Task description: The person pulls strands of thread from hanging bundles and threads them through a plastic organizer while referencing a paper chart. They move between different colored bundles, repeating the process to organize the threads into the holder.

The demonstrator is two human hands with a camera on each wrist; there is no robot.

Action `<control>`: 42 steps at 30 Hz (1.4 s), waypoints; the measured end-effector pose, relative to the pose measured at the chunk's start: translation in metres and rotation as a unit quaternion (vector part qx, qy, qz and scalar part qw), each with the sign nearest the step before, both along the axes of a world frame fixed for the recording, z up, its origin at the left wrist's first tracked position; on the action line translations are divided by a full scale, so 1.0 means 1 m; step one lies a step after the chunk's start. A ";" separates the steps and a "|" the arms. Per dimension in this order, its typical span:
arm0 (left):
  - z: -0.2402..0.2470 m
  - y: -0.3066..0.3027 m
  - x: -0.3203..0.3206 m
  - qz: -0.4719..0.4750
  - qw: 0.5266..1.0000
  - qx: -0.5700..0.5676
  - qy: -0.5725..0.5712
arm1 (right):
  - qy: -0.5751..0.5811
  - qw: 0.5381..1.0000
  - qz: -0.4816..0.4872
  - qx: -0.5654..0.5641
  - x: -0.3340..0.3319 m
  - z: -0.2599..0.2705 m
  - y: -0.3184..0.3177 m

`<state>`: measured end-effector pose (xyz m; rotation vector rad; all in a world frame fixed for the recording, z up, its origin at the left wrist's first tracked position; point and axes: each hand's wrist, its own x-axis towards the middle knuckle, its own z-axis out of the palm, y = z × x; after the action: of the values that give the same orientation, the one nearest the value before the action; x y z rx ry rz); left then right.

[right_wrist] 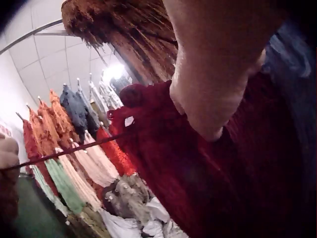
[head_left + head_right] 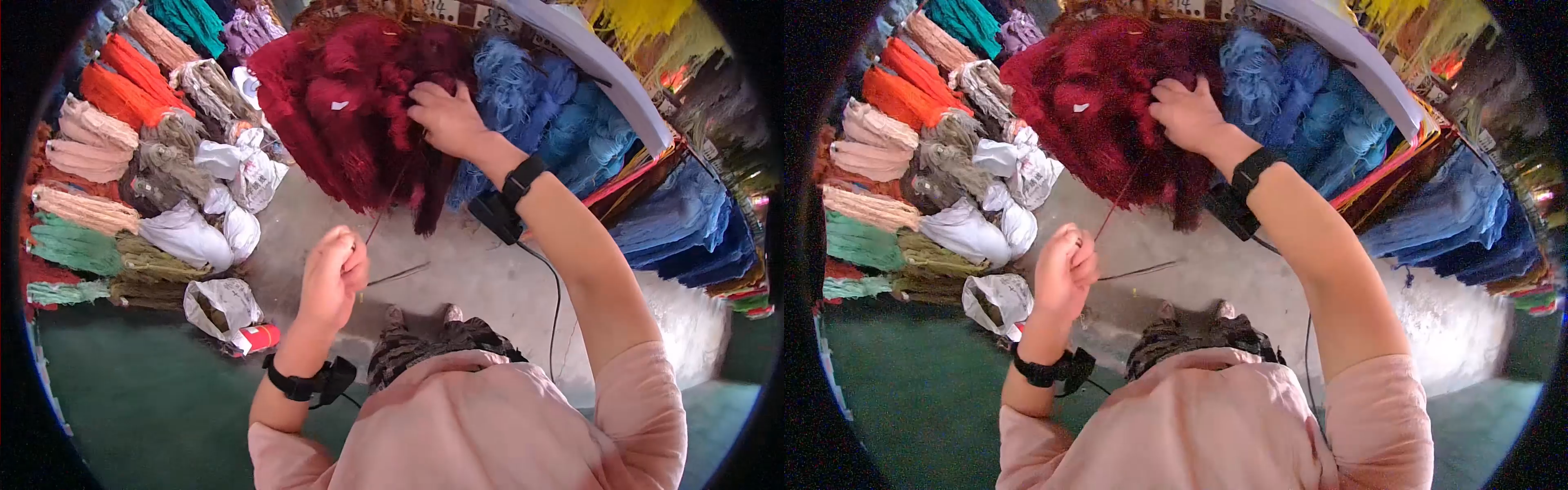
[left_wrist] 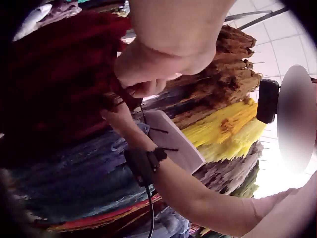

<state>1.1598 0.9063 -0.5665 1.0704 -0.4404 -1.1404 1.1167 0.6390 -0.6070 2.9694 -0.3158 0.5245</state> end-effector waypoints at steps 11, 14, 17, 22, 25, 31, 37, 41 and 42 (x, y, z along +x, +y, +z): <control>0.051 0.144 0.081 0.009 0.994 0.102 -0.036 | -0.002 0.996 -0.082 -0.038 0.041 0.023 -0.007; 0.065 0.181 0.102 -0.006 0.987 0.128 -0.096 | -0.010 0.996 -0.086 -0.038 0.051 0.029 -0.005; 0.081 0.189 0.122 -0.017 0.981 0.149 -0.125 | 0.004 0.994 -0.104 -0.019 0.057 0.039 0.002; 0.096 0.185 0.131 -0.106 0.925 0.126 -0.343 | 0.006 0.988 -0.148 -0.042 0.061 0.028 0.000; 0.101 0.173 0.135 -0.059 0.844 -0.017 -0.533 | 0.014 0.988 -0.149 -0.045 0.057 0.037 0.013; 0.120 0.151 0.129 -0.111 0.949 -0.157 -0.248 | 0.022 0.985 -0.164 -0.057 0.060 0.036 0.014; 0.129 0.180 0.128 -0.141 0.940 0.077 -0.301 | 0.001 0.983 -0.174 -0.056 0.068 0.036 0.002; 0.149 0.220 0.124 -0.123 0.922 0.126 -0.346 | 0.020 0.978 -0.193 -0.073 0.070 0.041 0.002; 0.156 0.231 0.121 -0.103 0.916 0.145 -0.360 | 0.028 0.976 -0.199 -0.078 0.070 0.039 0.002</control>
<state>1.2811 1.1369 -0.4108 1.7427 -1.0028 -0.9788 1.1864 0.6408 -0.5677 2.6604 -0.8004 0.3937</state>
